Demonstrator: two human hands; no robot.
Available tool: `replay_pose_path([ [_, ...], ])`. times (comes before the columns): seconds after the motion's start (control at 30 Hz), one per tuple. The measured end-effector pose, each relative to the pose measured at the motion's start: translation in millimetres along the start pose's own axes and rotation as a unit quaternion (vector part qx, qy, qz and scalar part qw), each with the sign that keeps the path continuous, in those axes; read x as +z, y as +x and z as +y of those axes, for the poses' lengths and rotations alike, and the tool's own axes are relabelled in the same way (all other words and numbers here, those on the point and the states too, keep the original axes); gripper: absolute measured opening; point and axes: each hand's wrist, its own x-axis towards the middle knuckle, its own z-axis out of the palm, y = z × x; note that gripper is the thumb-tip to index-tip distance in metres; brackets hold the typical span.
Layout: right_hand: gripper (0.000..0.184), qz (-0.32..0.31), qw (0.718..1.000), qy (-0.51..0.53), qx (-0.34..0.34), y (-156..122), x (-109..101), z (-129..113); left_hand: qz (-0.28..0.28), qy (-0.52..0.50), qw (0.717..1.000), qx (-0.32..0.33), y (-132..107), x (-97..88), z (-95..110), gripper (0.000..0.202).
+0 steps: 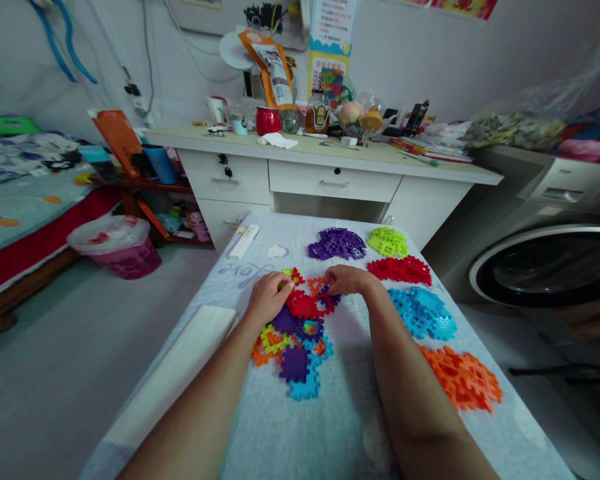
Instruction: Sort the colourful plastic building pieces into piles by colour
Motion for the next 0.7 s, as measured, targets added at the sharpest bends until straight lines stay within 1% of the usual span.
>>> replay_pose_path([
  [0.13,0.024,-0.003,0.999,-0.038,0.020,-0.3,0.5,-4.0,-0.003,-0.003,1.000,-0.005,0.1,-0.2,0.6,0.019],
  [0.27,0.021,-0.012,0.997,-0.075,0.014,-2.1,-0.8,-9.4,-0.002,-0.001,1.000,-0.009,-0.6,-0.7,1.2,0.019],
  [0.4,0.023,-0.001,0.997,-0.071,0.004,-4.1,-2.0,-10.8,-0.002,0.003,1.000,-0.006,-1.0,-0.7,1.0,0.018],
  [0.53,0.023,0.017,1.000,-0.025,-0.008,-5.1,-1.8,-8.2,0.004,0.002,1.000,-0.004,-0.9,0.0,0.6,0.019],
  [0.7,0.021,0.055,0.993,0.103,-0.023,-7.5,-3.9,5.5,0.002,-0.003,1.000,-0.005,-0.3,0.2,0.8,0.024],
])
